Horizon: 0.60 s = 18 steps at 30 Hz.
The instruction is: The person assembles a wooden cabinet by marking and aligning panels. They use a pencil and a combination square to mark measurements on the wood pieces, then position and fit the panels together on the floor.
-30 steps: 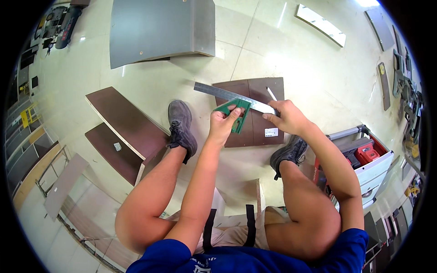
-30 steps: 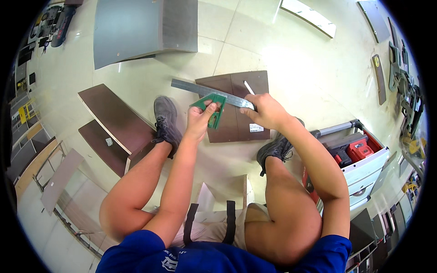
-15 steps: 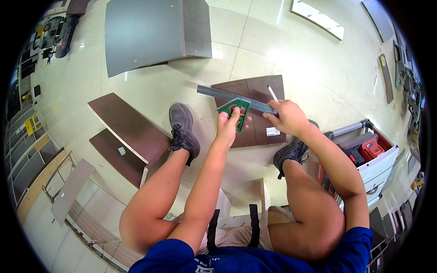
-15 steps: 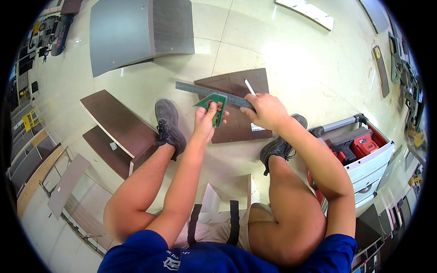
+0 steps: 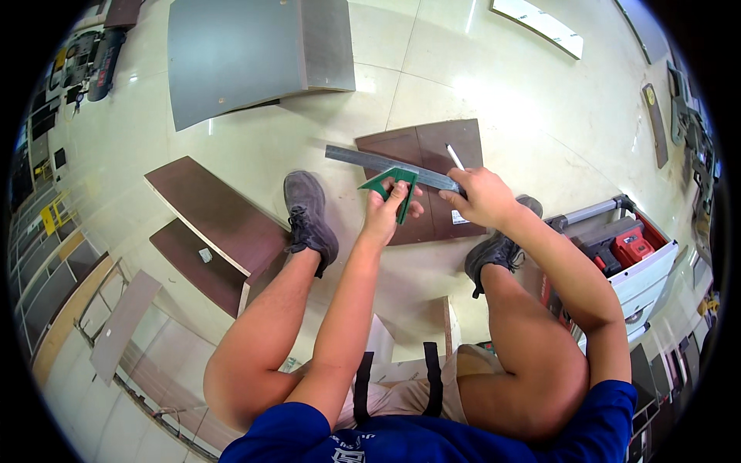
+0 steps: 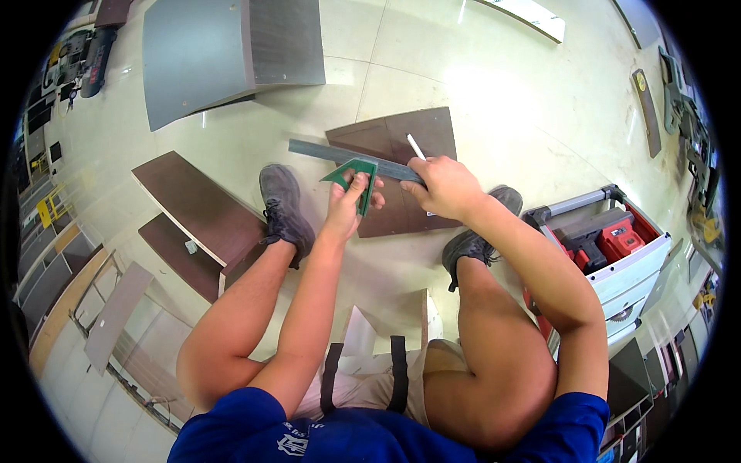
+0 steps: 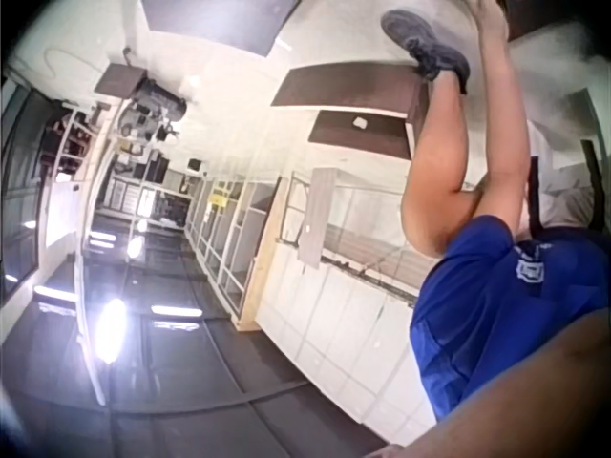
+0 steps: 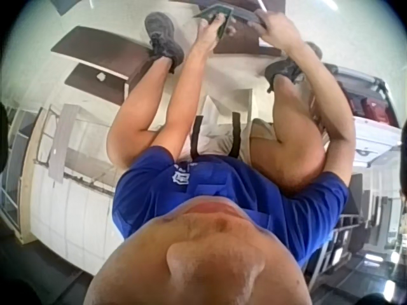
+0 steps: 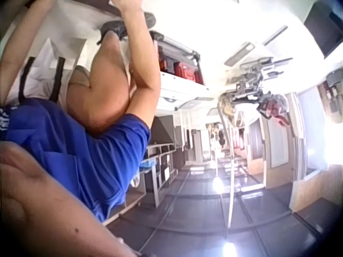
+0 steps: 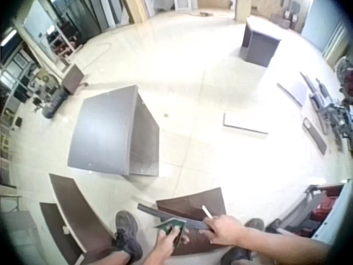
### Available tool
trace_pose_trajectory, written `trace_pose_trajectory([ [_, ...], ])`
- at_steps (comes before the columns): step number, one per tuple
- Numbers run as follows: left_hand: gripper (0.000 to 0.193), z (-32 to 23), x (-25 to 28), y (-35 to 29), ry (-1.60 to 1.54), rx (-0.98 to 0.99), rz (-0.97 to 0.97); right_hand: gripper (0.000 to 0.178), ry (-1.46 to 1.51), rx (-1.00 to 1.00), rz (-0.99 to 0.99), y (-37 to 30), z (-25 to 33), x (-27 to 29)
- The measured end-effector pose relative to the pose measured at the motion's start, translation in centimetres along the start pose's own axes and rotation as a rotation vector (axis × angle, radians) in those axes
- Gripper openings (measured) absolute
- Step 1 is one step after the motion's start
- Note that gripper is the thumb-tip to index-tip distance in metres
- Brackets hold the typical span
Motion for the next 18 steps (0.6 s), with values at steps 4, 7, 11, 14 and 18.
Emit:
trace_pose_trajectory([
  [4, 0.023, -0.3, -0.2, 0.0, -0.121, -0.002, 0.094, 0.026, 0.009, 0.038, 0.006, 0.3, 0.1, 0.1],
  [7, 0.024, -0.3, 0.3, -0.1, -0.097, 0.03, 0.065, 0.025, 0.033, 0.03, 0.009, 0.3, 0.2, -0.2],
  [11, 0.029, -0.7, 0.5, 0.4, -0.008, -0.067, -0.07, 0.024, 0.04, 0.017, -0.011, 0.5, -0.1, -0.4],
  [14, 0.032, -0.4, 0.6, 0.0, -0.054, -0.106, -0.029, 0.023, 0.012, 0.054, -0.034, 0.4, -0.1, -0.7],
  [18, 0.032, -0.1, 0.8, 0.0, -0.077, -0.067, 0.06, 0.021, 0.064, 0.059, -0.003, 0.5, 0.0, -0.6],
])
Point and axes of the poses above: each hand's wrist, its own y-axis towards the middle knuckle, its own x-axis out of the back of the hand, z = x × y, the point moved 8 cm from there along y, towards the middle knuckle, and after that the axes turned 7 degrees about x, right-handed, at the moved point
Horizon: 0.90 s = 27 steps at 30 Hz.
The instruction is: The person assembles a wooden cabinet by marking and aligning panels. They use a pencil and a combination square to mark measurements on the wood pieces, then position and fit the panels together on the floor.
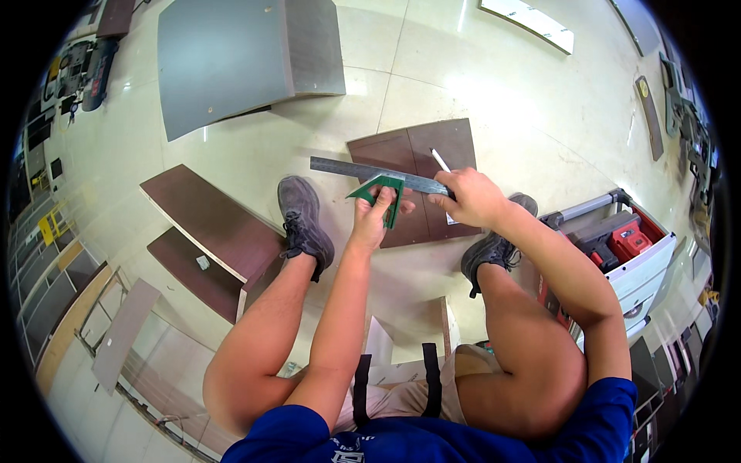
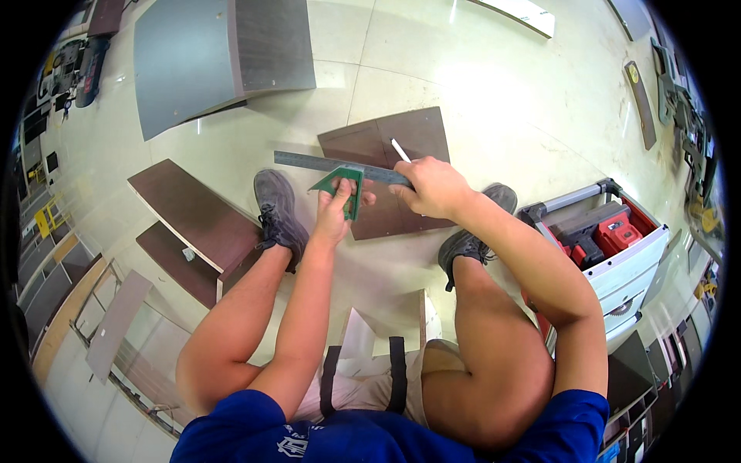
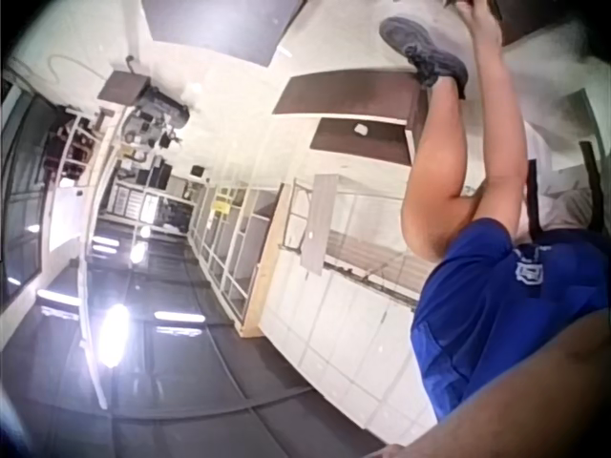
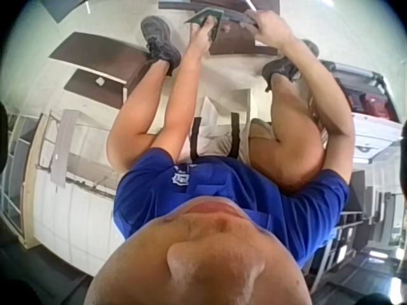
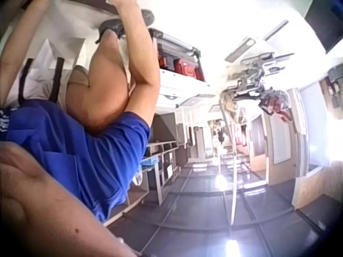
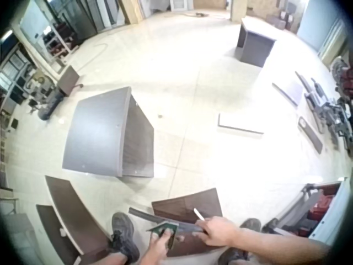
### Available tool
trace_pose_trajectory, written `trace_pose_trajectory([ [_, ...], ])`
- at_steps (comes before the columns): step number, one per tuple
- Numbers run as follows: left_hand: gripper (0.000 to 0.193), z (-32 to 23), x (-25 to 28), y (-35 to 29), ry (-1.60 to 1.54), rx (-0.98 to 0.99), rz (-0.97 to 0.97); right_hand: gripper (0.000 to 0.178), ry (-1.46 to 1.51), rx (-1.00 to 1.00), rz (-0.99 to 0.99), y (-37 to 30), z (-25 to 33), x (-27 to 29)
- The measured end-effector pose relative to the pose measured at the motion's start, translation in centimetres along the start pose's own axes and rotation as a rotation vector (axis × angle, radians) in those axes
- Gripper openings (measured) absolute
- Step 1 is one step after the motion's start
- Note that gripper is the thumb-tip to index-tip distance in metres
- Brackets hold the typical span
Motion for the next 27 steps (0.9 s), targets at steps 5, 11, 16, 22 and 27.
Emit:
trace_pose_trajectory([
  [5, 0.031, 0.5, -0.1, -0.2, -0.12, 0.088, 0.097, 0.02, 0.066, 0.026, 0.022, 0.2, 0.2, 0.2],
  [11, 0.028, 0.7, 0.6, 0.2, -0.135, 0.048, -0.012, 0.02, 0.075, -0.004, 0.011, 0.1, -0.5, -0.3],
  [16, 0.027, 1.4, 1.4, 0.3, -0.078, 0.075, -0.076, 0.023, -0.014, -0.024, -0.031, -0.1, -0.4, -0.3],
  [22, 0.028, 1.5, 0.9, 0.2, 0.007, 0.066, -0.178, 0.023, -0.011, -0.037, -0.033, 0.0, -0.6, -0.2],
  [27, 0.03, 1.0, 0.8, 0.2, 0.025, -0.059, -0.135, 0.023, 0.003, -0.003, -0.036, 0.2, -0.3, 0.0],
])
Point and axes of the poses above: each hand's wrist, its own y-axis towards the middle knuckle, its own x-axis out of the back of the hand, z = x × y, the point moved 8 cm from there along y, towards the middle knuckle, and after that the axes turned 7 degrees about x, right-handed, at the moved point
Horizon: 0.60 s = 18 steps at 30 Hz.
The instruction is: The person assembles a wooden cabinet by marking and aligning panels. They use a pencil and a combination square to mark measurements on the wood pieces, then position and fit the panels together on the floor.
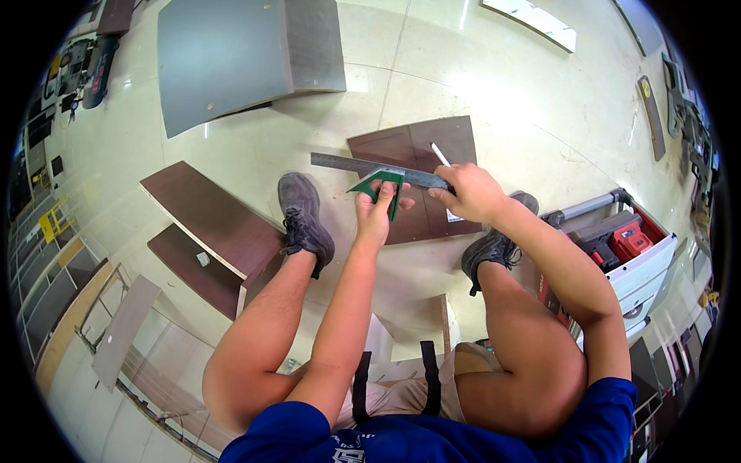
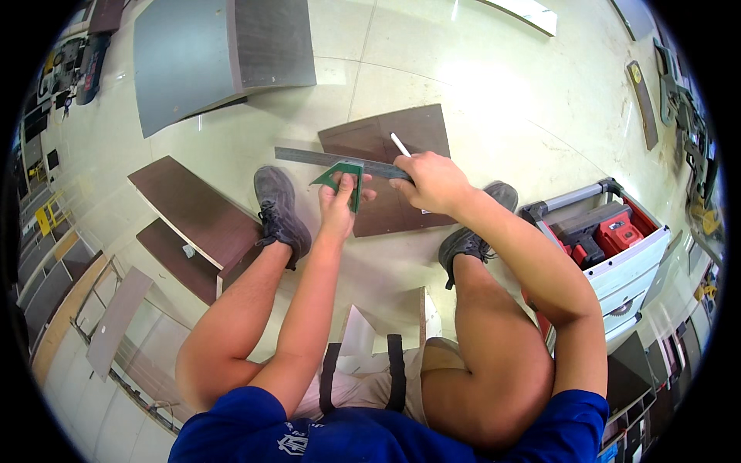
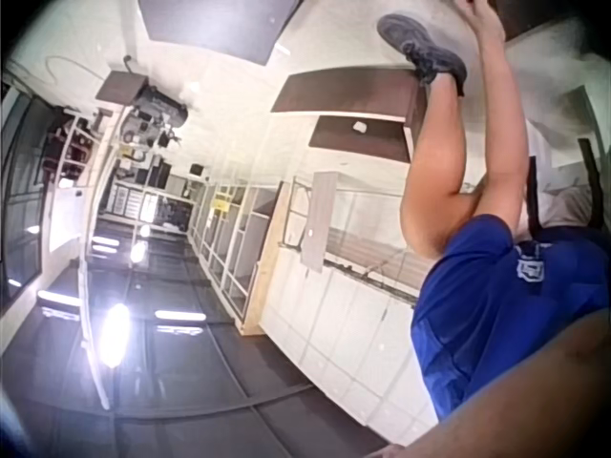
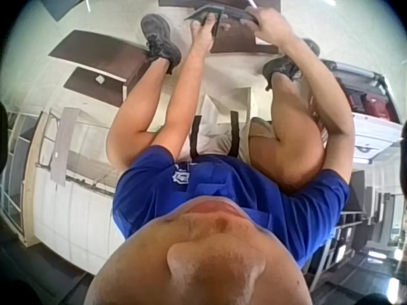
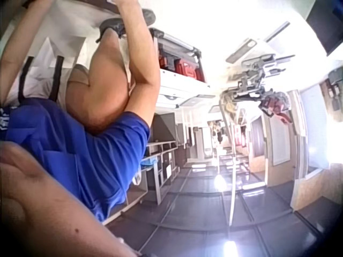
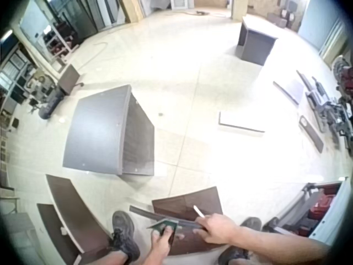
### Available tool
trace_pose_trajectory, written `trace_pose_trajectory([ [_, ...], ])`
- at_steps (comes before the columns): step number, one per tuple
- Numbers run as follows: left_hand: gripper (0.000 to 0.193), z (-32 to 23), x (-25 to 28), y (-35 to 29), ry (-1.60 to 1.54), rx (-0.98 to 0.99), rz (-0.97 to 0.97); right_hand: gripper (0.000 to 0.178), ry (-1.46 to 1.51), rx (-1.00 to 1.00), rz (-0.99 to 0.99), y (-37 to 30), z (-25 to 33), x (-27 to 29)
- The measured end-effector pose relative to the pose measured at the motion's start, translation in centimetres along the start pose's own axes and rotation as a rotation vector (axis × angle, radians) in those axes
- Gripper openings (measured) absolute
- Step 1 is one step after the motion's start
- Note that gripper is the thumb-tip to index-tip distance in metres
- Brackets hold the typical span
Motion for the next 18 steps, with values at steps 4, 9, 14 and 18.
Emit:
trace_pose_trajectory([
  [4, 0.031, -0.6, 0.3, 0.0, -0.004, -0.004, 0.08, 0.022, 0.035, -0.017, 0.062, 0.1, 0.0, -0.5],
  [9, 0.031, -0.3, 0.7, 0.2, 0.03, 0.028, -0.025, 0.023, 0.087, -0.085, 0.059, 0.0, 0.0, -0.6],
  [14, 0.025, -1.1, 0.1, 0.2, -0.042, -0.052, -0.15, 0.024, 0.079, -0.113, 0.049, 0.0, -0.3, -0.9],
  [18, 0.025, 0.3, 0.7, 0.7, -0.07, 0.023, -0.075, 0.024, 0.082, -0.138, 0.065, 0.1, -0.6, -0.9],
])
Point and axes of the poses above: each hand's wrist, its own y-axis towards the middle knuckle, its own x-axis out of the back of the hand, z = x × y, the point moved 8 cm from there along y, towards the middle knuckle, and after that the axes turned 7 degrees about x, right-handed, at the moved point
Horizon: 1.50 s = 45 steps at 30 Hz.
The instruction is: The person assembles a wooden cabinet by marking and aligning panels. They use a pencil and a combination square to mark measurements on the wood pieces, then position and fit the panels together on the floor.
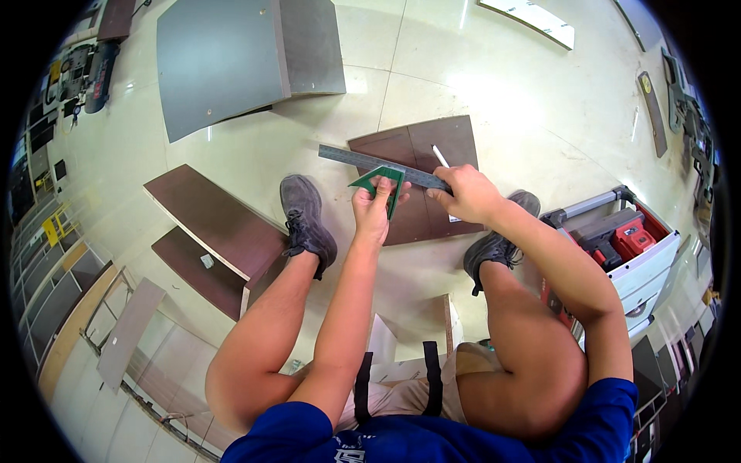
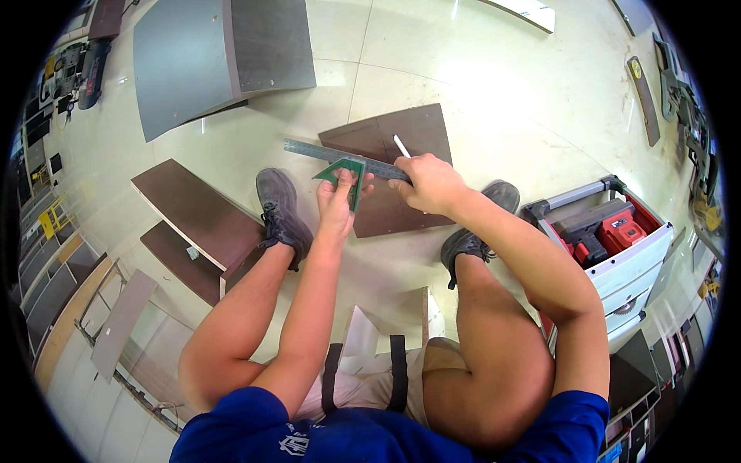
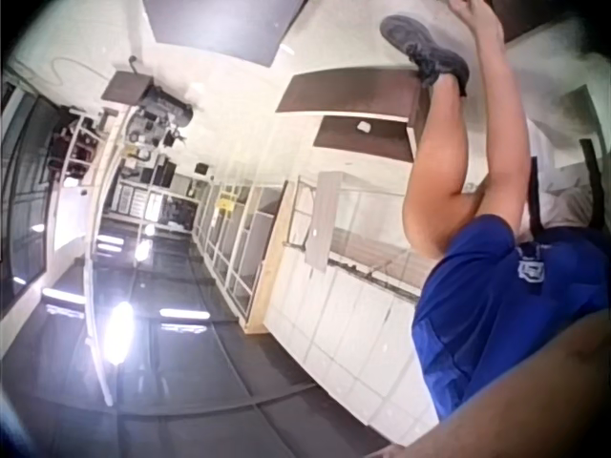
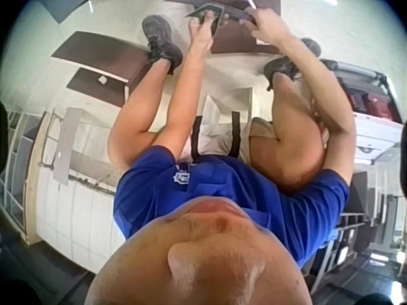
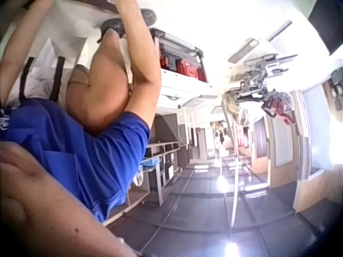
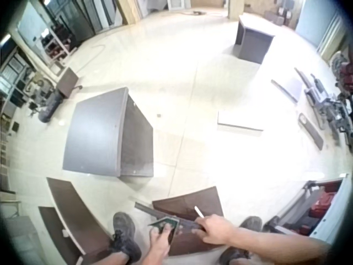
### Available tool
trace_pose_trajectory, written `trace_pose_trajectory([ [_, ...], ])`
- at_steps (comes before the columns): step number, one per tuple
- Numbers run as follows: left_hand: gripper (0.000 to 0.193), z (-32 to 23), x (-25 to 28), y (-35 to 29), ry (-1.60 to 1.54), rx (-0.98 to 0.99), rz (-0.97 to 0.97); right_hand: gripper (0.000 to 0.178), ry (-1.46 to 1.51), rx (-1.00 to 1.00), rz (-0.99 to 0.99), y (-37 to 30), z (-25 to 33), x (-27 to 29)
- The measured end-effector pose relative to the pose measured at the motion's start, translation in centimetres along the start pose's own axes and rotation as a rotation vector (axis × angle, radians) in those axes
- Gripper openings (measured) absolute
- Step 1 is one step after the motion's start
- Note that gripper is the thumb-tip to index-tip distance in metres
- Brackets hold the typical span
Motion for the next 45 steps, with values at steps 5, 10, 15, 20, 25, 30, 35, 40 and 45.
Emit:
trace_pose_trajectory([
  [5, 0.025, 0.5, 0.2, 0.3, -0.021, 0.098, 0.1, 0.024, 0.01, 0.025, -0.009, -0.1, -0.4, -0.4],
  [10, 0.029, 0.8, 0.1, -0.2, 0.048, 0.104, 0.111, 0.021, 0.08, 0.025, 0.019, -0.3, -0.9, -1.4],
  [15, 0.035, 1.5, 0.6, -0.3, -0.052, 0.109, 0.127, 0.02, 0.103, 0.059, 0.049, 0.0, -1.0, -1.2],
  [20, 0.034, 0.3, -0.4, -0.6, -0.013, 0.157, 0.093, 0.022, 0.141, 0.032, 0.049, 0.3, -1.1, -0.9],
  [25, 0.03, -0.6, -0.6, -0.2, 0.216, 0.133, 0.091, 0.024, 0.14, 0.04, 0.02, 0.2, -1.7, -1.1],
  [30, 0.024, -1.6, 1.6, 0.5, 0.097, 0.028, -0.033, 0.024, 0.03, 0.037, -0.002, 0.1, -1.5, -0.2],
  [35, 0.026, -3.1, 3.5, 1.1, 0.114, 0.001, -0.072, 0.027, -0.062, 0.022, 0.083, 0.0, -2.4, 1.2],
  [40, 0.027, -4.0, 2.1, 0.4, 0.248, -0.01, -0.044, 0.043, 0.022, -0.068, 0.156, 0.5, -3.6, 0.8],
  [45, 0.03, -3.9, -1.8, -0.9, 0.321, -0.024, 0.05, 0.038, 0.545, 0.023, 0.098, 2.0, 0.7, -0.7],
])
Point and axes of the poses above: each hand's wrist, its own y-axis towards the middle knuckle, its own x-axis out of the back of the hand, z = x × y, the point moved 8 cm from there along y, towards the middle knuckle, and after that the axes turned 7 degrees about x, right-handed, at the moved point
